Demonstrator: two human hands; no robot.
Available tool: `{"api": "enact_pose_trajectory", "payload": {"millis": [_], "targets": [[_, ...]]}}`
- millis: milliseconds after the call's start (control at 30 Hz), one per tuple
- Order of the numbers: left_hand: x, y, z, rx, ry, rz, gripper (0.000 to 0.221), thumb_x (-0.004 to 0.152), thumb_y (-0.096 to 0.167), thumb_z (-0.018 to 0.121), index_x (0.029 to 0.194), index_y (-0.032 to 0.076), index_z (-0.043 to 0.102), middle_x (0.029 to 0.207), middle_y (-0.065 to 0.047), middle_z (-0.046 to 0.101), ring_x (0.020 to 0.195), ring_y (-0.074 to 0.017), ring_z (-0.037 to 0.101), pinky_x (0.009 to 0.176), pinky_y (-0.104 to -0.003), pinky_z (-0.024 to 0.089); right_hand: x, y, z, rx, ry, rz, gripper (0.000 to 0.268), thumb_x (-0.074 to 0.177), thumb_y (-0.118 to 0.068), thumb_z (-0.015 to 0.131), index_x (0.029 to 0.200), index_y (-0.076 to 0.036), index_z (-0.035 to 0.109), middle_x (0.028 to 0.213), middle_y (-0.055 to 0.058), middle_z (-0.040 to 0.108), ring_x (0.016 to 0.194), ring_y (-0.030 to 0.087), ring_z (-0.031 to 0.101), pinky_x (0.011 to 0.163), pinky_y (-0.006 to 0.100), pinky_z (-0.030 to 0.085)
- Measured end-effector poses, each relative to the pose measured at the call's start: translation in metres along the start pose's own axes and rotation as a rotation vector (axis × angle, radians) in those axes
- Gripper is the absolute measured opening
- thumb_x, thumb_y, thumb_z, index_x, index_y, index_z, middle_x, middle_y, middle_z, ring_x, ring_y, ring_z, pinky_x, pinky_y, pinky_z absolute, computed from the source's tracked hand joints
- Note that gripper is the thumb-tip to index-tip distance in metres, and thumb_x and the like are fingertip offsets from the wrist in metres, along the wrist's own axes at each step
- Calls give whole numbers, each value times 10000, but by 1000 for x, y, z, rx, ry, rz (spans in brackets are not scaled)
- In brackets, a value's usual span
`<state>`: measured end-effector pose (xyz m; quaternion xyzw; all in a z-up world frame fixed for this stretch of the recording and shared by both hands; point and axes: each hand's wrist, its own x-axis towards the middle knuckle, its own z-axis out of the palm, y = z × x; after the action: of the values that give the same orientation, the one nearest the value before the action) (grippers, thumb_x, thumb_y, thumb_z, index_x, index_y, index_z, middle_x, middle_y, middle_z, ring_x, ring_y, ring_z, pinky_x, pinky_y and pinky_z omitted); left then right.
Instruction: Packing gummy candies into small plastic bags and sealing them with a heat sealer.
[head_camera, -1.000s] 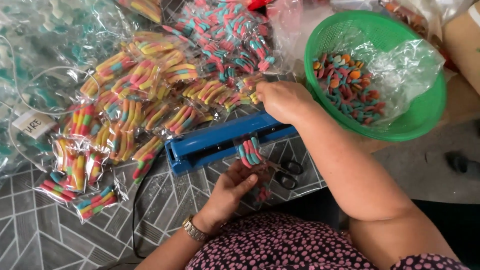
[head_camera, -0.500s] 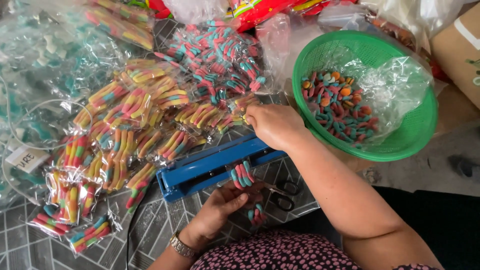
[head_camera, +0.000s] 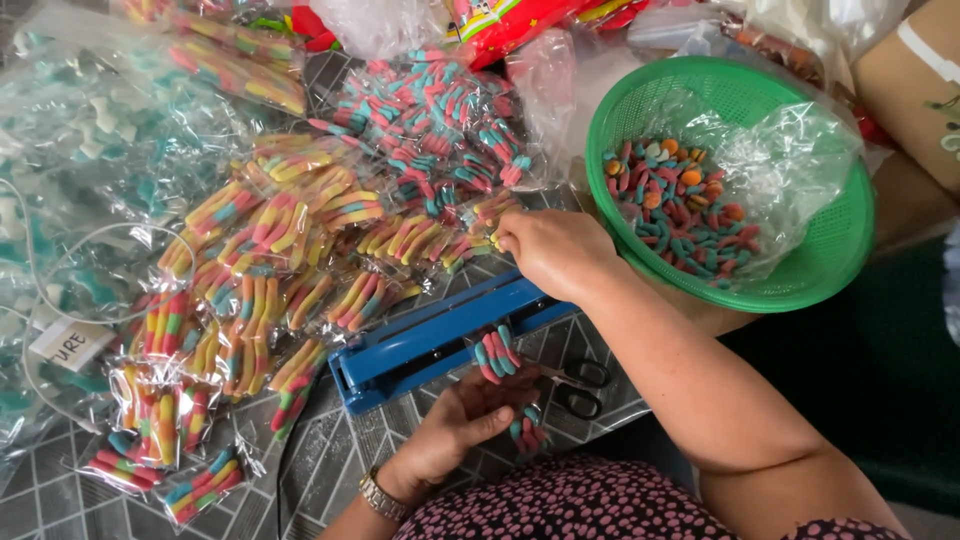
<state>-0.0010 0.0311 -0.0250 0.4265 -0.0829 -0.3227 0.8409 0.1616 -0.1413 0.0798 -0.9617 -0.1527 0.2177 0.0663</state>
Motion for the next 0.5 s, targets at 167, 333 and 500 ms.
{"api": "enact_pose_trajectory", "payload": {"millis": [167,333,500], "targets": [[0,-16,-6,58,87,40,555,937,114,691,1446,35,485,1402,-188,645,1318,-338,624,1155,-483,496,-3,-9,-11,50,-121,107,315,1116,-317,346,1244,-222,617,890,-10,701,622,193,548,559,384,405],[-5,-10,1,184,111,48,574,915,127,705,1436,27,487,1393,-186,660,1304,-319,648,1121,-453,539,-4,-6,-2,60,26,77,313,1112,-350,377,1217,-205,633,932,26,709,717,261,619,642,456,465],[-5,-8,3,186,108,48,651,899,158,723,1469,29,437,1459,-191,605,1326,-332,624,1123,-461,533,-15,17,30,-148,953,-242,121,1051,-186,635,966,-125,695,779,19,716,622,202,687,434,361,556]]}}
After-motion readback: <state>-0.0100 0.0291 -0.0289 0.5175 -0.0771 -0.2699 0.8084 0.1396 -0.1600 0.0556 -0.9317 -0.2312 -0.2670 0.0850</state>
